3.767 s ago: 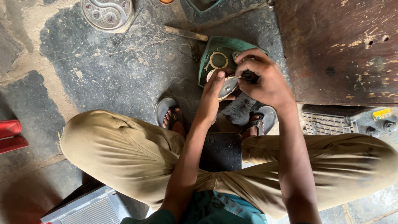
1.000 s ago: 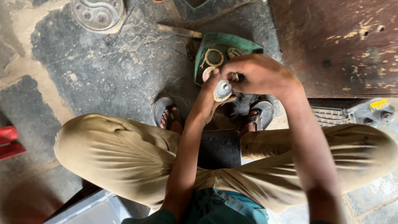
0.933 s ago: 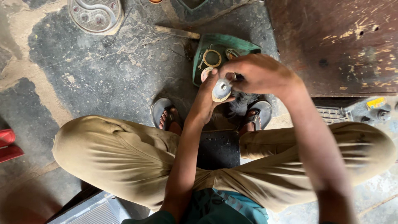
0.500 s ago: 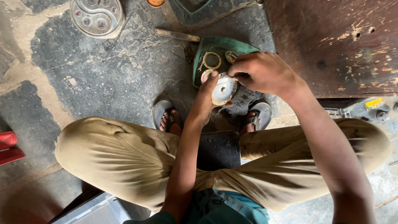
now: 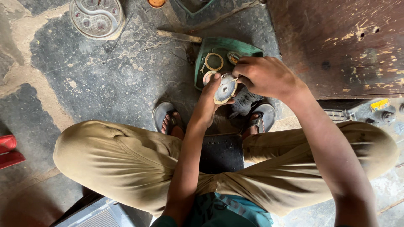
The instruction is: The person sits on the workshop floor and wipes a round metal disc with a dark cloth. They then hold the disc and scrape its edge and surface with a long green metal rod, rotating the disc as they work, and finally wipe the disc again with the cloth.
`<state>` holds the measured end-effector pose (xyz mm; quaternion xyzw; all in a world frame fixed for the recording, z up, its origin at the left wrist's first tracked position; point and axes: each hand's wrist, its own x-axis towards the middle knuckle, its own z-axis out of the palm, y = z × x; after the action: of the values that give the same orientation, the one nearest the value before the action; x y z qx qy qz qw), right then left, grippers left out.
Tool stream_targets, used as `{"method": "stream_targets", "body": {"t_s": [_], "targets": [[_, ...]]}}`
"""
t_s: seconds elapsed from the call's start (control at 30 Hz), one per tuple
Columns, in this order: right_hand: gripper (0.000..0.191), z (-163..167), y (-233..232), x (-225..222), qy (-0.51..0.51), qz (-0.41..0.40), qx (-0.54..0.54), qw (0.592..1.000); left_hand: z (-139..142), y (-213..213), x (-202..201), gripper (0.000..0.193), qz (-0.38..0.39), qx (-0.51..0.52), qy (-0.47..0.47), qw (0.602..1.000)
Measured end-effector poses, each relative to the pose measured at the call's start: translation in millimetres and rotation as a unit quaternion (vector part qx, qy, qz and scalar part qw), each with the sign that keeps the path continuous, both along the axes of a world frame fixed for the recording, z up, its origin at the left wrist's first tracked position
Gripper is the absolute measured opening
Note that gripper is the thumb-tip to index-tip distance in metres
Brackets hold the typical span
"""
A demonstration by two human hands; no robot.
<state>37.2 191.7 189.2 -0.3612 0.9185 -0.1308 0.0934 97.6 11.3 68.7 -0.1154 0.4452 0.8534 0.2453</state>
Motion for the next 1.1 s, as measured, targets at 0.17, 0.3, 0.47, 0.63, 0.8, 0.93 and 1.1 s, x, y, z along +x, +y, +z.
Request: {"method": "stream_targets", "body": {"t_s": [0.17,0.3,0.47,0.63,0.8,0.93,1.1], "targets": [[0.018,-1.4,0.4,-0.7,-0.018,-0.012,-0.008,1.000,-1.7,0.2,-0.6,0.075,0.005,0.008,-0.014,1.000],[0.022,-5.6,1.3,-1.3,-0.017,-0.011,-0.037,0.999,-2.0,-2.0,-0.3,0.072,0.006,0.014,-0.008,1.000],[0.022,-5.7,2.0,0.4,0.012,-0.011,-0.046,0.999,-1.7,-2.6,-1.1,0.068,0.007,0.039,0.010,0.999],[0.014,-2.4,0.9,2.1,0.006,-0.025,-0.025,0.999,-0.7,-1.3,-1.7,0.067,0.019,0.033,0.011,0.999],[0.015,-2.1,0.2,2.5,0.004,-0.018,-0.027,0.999,0.8,-0.6,-1.0,0.065,0.048,0.013,0.006,0.999],[0.014,-0.9,0.3,2.5,-0.011,-0.025,-0.033,0.999,1.6,0.9,-1.3,0.065,0.055,0.014,0.009,0.998],[0.014,2.1,-0.7,3.2,-0.007,-0.022,-0.039,0.999,1.2,3.2,-1.1,0.066,0.067,0.010,0.003,0.998]]}}
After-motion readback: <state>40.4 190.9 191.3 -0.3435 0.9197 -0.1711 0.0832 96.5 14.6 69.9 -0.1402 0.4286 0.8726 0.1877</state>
